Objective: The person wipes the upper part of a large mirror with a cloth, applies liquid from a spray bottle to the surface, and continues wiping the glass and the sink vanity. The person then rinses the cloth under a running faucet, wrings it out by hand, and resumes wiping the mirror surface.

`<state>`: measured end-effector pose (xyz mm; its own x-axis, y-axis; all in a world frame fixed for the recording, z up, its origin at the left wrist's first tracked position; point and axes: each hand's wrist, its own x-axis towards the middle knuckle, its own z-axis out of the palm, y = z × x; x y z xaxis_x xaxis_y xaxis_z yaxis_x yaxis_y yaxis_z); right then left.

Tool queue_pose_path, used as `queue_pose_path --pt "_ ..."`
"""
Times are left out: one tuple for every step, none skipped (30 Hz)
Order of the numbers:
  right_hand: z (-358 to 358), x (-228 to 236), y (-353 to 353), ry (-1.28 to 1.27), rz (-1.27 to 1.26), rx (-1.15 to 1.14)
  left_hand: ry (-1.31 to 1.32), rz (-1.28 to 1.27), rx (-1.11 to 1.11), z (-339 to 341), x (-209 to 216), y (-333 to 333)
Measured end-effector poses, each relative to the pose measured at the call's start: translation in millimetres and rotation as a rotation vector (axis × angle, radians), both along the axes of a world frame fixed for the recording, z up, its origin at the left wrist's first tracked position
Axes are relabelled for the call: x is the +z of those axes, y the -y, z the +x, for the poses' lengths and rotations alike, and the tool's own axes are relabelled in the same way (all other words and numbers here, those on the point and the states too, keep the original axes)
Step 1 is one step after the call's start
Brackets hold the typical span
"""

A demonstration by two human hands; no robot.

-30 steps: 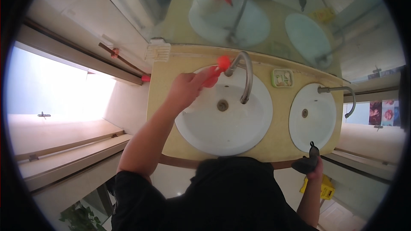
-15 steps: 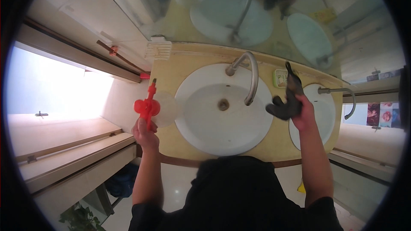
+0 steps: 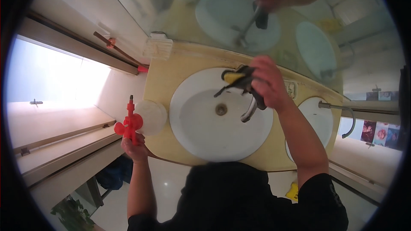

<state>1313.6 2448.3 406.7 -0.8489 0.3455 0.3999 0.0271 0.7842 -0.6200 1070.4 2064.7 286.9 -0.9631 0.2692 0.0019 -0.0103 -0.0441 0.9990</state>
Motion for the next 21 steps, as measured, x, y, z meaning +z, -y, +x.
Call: queue_pose_path --pt "-7 -14 -10 -0.065 -0.222 0.019 -0.008 0.019 -0.043 -4 -4 8" --pt "-9 -25 -17 -0.129 -0.441 0.031 -0.014 0.041 -0.090 -5 -6 8" --pt "-13 -33 -17 -0.124 -0.442 0.035 -0.010 0.041 -0.086 -5 -7 7" --pt "-19 -41 -14 -0.200 -0.565 -0.029 -0.015 0.044 -0.078 -3 -6 4" --pt "-24 -48 -12 -0.279 -0.688 -0.093 -0.024 0.047 -0.069 -3 -4 4" --pt "-23 -57 -14 -0.276 -0.689 -0.088 -0.023 0.047 -0.064 -2 -5 5" --pt "-23 -66 -15 -0.313 -1.020 -0.092 -0.027 0.028 -0.079 -3 -5 7" --pt "-23 -77 -16 -0.345 -1.352 -0.095 -0.032 0.008 -0.095 -4 -4 10" --pt "-24 -91 -18 -0.343 -1.353 -0.089 -0.035 0.009 -0.089 -4 -5 12" --pt "-24 -106 -22 -0.331 -1.420 -0.189 -0.022 0.017 -0.096 -5 -9 12" --pt "-24 -121 -26 -0.320 -1.486 -0.293 -0.009 0.024 -0.105 -5 -10 12" --pt "-22 -134 -28 -0.308 -1.548 -0.398 -0.009 0.028 -0.105 -4 -10 10" --pt "-22 -148 -24 -0.306 -1.548 -0.392 -0.007 0.023 -0.099 -4 -7 10" --pt "-23 -157 -19 -0.288 -1.513 -0.565 -0.003 0.024 -0.098 -5 -6 6" --pt "-20 -164 -16 -0.270 -1.470 -0.738 -0.003 0.031 -0.100 -6 -3 1" --pt "-20 -161 -14 -0.263 -1.466 -0.727 -0.026 -0.007 -0.100 -5 -1 -1" --pt "-19 -150 -5 -0.422 -1.538 -0.667 -0.046 -0.052 -0.098 -2 1 2" --pt "-19 -138 -1 -0.582 -1.605 -0.605 -0.044 -0.053 -0.086 -1 0 3" --pt "-19 -113 3 -0.577 -1.606 -0.607 -0.035 -0.047 -0.101 -3 0 5" --pt "-24 -81 7 -0.604 -1.582 -0.545 -0.028 -0.041 -0.112 -5 -1 8" --pt "-27 -54 7 -0.640 -1.550 -0.488 -0.025 -0.036 -0.117 -6 -2 5"
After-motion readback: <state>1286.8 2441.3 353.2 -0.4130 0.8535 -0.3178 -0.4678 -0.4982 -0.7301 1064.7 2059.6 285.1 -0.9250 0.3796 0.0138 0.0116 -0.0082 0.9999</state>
